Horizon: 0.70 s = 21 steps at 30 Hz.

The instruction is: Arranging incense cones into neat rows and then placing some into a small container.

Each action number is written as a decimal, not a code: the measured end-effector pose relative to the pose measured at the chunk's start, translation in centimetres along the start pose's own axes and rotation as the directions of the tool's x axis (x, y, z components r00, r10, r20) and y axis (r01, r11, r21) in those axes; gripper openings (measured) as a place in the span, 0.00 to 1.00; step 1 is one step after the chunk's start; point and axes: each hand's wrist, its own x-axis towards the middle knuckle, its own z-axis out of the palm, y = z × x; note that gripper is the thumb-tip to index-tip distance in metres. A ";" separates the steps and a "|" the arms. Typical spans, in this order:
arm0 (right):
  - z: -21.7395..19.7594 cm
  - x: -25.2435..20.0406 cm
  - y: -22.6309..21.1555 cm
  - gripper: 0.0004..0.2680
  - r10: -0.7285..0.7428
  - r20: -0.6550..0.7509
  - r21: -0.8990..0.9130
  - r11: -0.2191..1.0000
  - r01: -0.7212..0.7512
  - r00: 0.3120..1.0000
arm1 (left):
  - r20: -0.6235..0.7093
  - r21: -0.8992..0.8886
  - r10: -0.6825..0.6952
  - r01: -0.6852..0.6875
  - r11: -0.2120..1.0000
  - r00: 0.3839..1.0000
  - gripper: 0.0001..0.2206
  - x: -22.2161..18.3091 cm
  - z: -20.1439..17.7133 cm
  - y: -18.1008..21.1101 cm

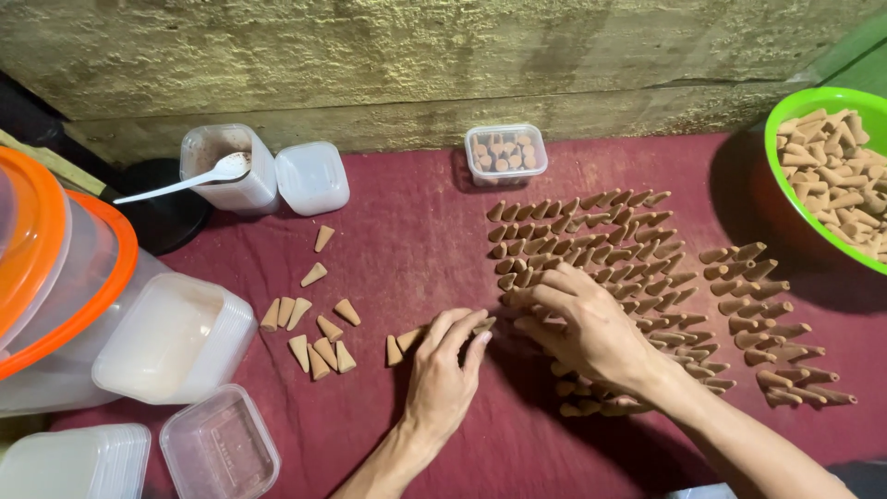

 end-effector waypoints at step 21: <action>2.4 -3.2 5.5 0.06 0.210 -0.163 -0.053 0.974 -0.221 0.964 | 0.079 -0.074 0.023 -0.017 0.997 0.997 0.12 2.4 2.4 -0.4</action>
